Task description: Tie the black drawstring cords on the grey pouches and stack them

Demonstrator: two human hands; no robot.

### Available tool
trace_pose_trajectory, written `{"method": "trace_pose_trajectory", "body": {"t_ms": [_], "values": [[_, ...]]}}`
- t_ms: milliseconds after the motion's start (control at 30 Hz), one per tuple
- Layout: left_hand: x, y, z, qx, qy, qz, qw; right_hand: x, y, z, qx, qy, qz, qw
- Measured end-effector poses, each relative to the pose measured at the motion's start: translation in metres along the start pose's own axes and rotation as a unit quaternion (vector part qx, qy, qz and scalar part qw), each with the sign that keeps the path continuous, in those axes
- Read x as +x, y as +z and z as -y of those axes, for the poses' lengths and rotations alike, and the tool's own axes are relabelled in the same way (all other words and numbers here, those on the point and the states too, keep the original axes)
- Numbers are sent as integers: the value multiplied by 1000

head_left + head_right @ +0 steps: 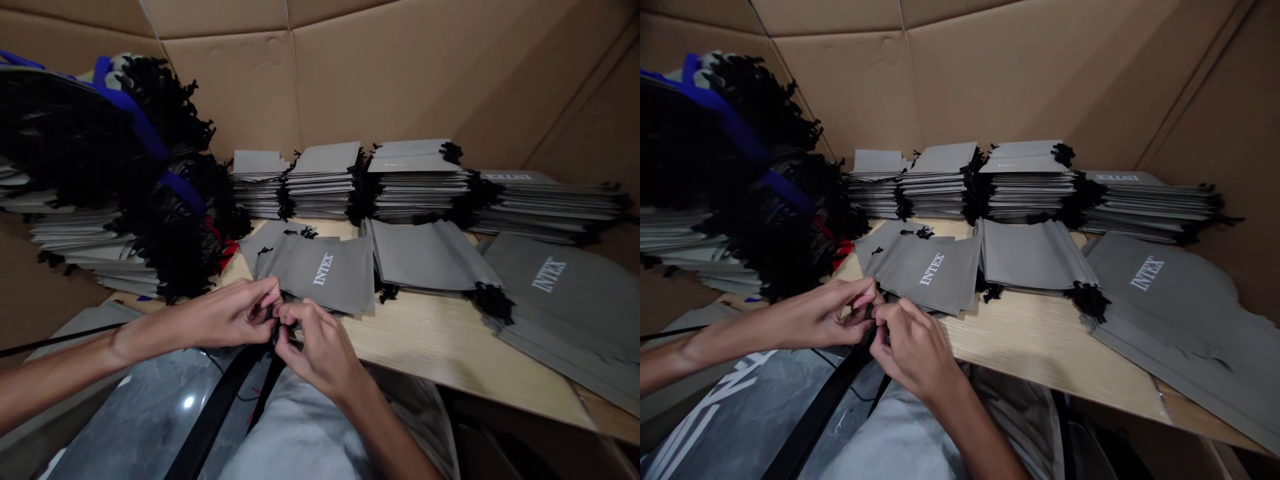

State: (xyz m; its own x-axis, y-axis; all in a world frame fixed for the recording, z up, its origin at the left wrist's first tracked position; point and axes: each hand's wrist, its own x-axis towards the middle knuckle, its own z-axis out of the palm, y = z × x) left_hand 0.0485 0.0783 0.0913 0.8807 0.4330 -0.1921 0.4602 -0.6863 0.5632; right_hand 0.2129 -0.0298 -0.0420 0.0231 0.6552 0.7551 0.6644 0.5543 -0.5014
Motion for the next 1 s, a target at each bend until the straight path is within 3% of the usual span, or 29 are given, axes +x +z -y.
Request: {"method": "trace_pose_trajectory", "body": {"t_ms": [233,367,533,767,900,1000], "values": [[-4,5,8,-24,10,-9,1000,0,-1,2,9,-4,-2,1000],[-5,13,17,-103,6,-27,994,2,0,2,25,-13,-27,999],[-4,25,16,-252,-15,-61,966,2,4,-1,53,-13,-50,997],[-2,35,14,-331,-59,-102,936,0,7,-1,66,4,-54,996],[-7,33,14,-302,-47,-111,946,1,8,2,66,34,-68,995],[-16,27,9,-204,-17,-120,971,2,7,5,58,61,-72,994]]}}
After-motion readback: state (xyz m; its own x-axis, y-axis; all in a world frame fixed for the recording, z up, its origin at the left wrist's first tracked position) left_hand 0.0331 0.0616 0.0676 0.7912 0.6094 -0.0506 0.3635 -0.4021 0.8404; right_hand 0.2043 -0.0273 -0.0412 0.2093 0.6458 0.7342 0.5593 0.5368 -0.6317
